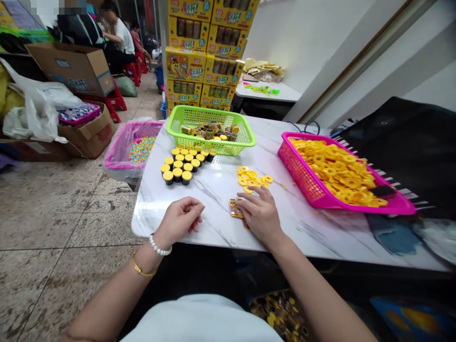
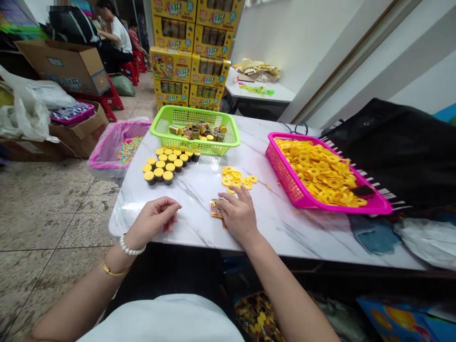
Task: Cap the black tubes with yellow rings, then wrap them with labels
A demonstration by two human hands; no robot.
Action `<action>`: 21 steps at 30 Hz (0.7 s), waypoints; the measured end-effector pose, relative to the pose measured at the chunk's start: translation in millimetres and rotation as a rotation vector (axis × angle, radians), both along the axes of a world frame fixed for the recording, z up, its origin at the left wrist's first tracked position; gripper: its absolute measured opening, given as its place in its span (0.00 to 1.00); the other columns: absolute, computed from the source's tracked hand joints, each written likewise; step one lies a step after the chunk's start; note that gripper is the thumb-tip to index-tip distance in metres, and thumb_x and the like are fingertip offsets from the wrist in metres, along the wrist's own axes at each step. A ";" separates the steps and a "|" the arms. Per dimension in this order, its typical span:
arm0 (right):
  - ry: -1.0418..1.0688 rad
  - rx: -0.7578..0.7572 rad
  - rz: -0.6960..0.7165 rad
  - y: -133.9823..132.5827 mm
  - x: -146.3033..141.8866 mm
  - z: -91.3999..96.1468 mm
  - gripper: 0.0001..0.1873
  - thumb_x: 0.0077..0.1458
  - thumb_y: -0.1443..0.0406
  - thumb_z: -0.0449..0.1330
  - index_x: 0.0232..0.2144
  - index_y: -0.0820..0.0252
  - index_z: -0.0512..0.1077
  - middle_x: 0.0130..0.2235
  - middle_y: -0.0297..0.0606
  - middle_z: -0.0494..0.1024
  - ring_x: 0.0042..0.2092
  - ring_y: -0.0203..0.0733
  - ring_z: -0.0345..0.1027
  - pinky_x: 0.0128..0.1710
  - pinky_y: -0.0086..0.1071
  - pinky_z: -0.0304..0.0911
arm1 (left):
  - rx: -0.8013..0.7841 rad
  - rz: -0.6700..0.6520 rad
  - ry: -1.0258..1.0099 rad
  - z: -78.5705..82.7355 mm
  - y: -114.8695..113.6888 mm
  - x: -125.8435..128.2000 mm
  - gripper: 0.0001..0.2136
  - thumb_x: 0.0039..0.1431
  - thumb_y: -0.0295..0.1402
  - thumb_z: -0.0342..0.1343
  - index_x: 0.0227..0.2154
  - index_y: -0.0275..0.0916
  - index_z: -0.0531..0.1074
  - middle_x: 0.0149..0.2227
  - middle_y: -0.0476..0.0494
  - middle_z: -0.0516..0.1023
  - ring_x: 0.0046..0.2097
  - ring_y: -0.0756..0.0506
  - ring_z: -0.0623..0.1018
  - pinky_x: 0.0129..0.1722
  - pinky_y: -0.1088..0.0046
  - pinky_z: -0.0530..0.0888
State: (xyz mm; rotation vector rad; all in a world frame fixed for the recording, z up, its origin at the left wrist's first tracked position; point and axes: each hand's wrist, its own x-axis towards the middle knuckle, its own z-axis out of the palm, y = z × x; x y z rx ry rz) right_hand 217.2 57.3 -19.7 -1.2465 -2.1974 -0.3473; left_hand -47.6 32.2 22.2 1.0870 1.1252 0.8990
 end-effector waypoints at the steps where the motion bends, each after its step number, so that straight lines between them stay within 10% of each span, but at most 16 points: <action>1: 0.011 0.005 -0.011 -0.5 -1.9 0.9 0.10 0.62 0.66 0.61 0.31 0.53 0.81 0.41 0.36 0.85 0.54 0.54 0.70 0.62 0.57 0.57 | 0.001 0.004 0.007 -1.1 0.2 2.3 0.19 0.52 0.49 0.62 0.31 0.35 0.71 0.21 0.52 0.72 0.17 0.55 0.70 0.15 0.82 0.64; 10: 0.225 -0.230 -0.028 -4.8 2.2 -0.9 0.08 0.59 0.63 0.62 0.29 0.52 0.80 0.39 0.37 0.85 0.54 0.57 0.68 0.59 0.62 0.56 | -0.002 0.017 0.013 -5.4 0.7 10.1 0.18 0.52 0.48 0.62 0.30 0.36 0.70 0.21 0.52 0.73 0.17 0.54 0.70 0.14 0.82 0.61; 21: 0.391 0.168 0.084 -28.5 -55.0 33.8 0.04 0.56 0.68 0.66 0.31 0.53 0.79 0.38 0.38 0.76 0.49 0.51 0.72 0.52 0.49 0.68 | 0.022 0.050 -0.055 3.7 -1.9 23.6 0.20 0.51 0.50 0.63 0.32 0.35 0.74 0.25 0.48 0.75 0.21 0.54 0.70 0.17 0.81 0.63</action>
